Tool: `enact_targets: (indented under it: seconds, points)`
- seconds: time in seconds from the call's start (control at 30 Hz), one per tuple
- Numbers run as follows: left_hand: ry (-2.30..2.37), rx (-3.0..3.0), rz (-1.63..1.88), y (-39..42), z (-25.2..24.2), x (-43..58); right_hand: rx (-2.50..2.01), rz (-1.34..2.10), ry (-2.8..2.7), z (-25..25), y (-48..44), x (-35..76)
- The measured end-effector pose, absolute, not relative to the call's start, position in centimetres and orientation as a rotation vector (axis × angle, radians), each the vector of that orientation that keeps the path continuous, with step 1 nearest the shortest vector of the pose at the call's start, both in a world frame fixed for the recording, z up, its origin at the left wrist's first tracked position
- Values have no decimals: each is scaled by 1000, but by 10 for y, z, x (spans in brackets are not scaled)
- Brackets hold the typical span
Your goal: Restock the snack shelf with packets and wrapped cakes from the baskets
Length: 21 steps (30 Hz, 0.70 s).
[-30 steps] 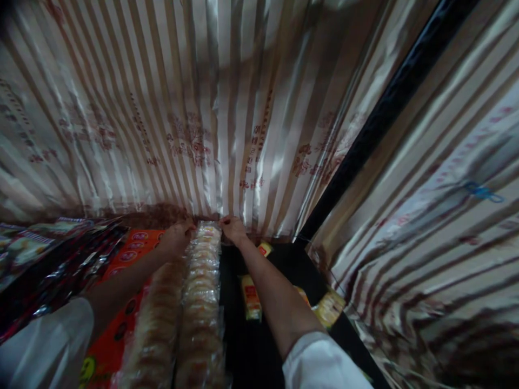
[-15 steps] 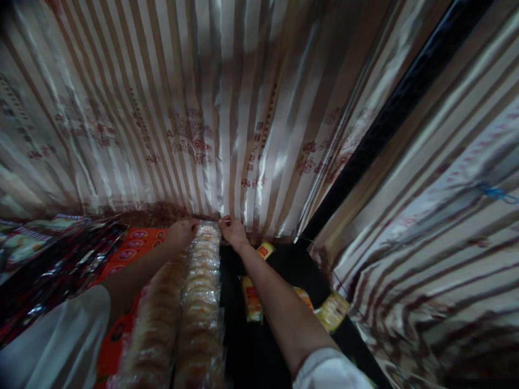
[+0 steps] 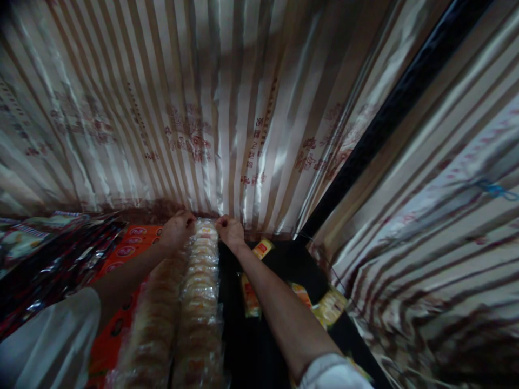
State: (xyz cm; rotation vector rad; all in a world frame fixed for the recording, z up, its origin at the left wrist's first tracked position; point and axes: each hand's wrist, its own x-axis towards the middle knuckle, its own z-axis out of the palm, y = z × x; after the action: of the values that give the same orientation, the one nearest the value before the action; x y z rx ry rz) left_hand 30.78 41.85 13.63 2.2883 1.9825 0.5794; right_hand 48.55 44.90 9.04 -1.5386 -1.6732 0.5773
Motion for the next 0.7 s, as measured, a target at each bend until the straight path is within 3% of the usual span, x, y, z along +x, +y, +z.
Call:
enact_targets:
  seconds: [0.17,0.33,0.7]
  points:
    - [1829,2428,412,411,135,305,-1601,602,-1635,92,440,486]
    - [1817,2438,383,412,133,306,-1666,356,-1730,108,418,490]
    - [1829,2392,388,414,136,299,-1647,598,-1873,112,418,484]
